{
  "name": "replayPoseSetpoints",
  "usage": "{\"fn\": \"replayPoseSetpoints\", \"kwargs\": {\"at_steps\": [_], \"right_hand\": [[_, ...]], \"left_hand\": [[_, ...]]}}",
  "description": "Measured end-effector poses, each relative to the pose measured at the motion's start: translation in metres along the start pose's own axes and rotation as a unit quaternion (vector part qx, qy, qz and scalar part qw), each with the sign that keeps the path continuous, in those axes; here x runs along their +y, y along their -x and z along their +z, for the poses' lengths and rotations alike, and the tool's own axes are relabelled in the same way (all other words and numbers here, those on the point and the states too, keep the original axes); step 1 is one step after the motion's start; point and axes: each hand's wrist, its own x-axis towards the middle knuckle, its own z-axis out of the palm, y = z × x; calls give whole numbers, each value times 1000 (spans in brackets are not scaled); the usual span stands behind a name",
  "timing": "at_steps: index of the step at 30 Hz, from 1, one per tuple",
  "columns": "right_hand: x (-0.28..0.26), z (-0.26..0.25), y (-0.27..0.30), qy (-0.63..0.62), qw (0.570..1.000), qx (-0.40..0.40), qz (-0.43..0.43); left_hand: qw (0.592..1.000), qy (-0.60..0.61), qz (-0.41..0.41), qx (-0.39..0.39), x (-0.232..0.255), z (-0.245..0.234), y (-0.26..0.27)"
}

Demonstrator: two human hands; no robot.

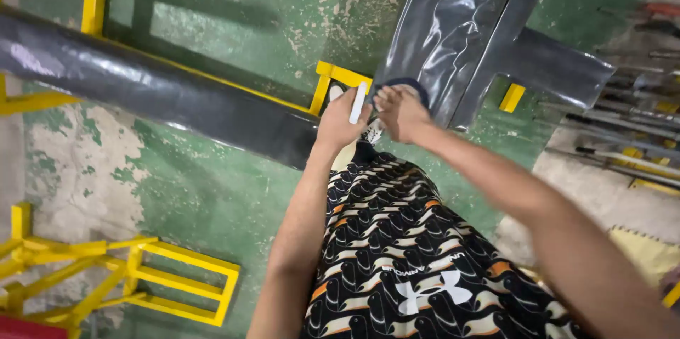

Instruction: Wiping down various exercise machines and padding with a spray bottle and cloth.

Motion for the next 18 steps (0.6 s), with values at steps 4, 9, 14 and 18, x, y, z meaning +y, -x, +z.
{"fn": "replayPoseSetpoints", "kwargs": {"at_steps": [4, 9, 14, 18], "right_hand": [[66, -124, 25, -55, 964, -257, 27], [140, -42, -16, -48, 986, 54, 152], [85, 18, -95, 6, 977, -123, 176], [16, -15, -86, -13, 976, -202, 86]], "left_hand": [[1000, 17, -1, -4, -13, -14, -17], [999, -4, -27, -40, -9, -24, -32], [999, -23, 1, -45, -19, -25, -41], [997, -26, -44, -57, -13, -35, -45]]}}
